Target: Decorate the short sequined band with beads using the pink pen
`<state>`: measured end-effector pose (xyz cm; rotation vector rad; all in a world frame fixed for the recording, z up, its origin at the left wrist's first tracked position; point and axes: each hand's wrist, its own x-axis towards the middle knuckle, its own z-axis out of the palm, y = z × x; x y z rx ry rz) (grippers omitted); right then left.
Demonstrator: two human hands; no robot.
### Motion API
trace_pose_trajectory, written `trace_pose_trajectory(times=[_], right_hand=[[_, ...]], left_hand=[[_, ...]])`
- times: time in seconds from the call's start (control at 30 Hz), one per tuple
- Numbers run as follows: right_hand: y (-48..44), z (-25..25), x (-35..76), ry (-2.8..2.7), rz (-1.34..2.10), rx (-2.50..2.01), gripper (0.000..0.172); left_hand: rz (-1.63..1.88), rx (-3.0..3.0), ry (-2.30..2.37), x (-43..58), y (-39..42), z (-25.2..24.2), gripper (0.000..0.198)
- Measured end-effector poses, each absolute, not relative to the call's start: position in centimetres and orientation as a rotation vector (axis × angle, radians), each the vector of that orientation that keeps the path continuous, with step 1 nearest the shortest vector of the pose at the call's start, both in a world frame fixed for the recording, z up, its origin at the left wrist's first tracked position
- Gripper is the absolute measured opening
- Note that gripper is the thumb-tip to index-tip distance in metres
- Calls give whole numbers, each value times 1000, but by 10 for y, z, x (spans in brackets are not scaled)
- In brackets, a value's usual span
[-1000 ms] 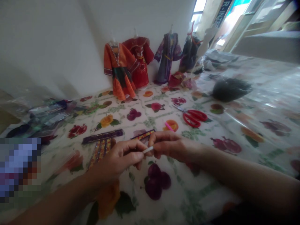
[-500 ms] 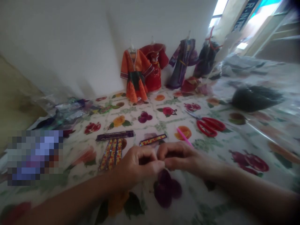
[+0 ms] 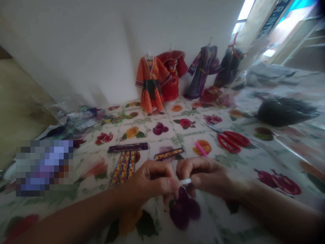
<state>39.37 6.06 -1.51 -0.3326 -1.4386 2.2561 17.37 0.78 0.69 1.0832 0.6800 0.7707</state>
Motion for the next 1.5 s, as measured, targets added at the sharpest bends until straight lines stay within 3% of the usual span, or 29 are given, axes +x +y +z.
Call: trace_pose_trajectory(times=[0.47, 0.67, 1.03, 1.5], right_hand=[[66, -13, 388, -1545, 2200, -521, 14], [63, -5, 389, -1483, 2193, -517, 15], [68, -12, 389, -1612, 2135, -464, 9], [64, -11, 387, -1713, 2056, -551, 9]], left_hand=[[619, 1256, 996, 176, 15, 16, 22], [823, 1212, 895, 171, 14, 7, 20], [522, 1339, 1002, 166, 20, 14, 20], [528, 1441, 1059, 167, 21, 13, 21]])
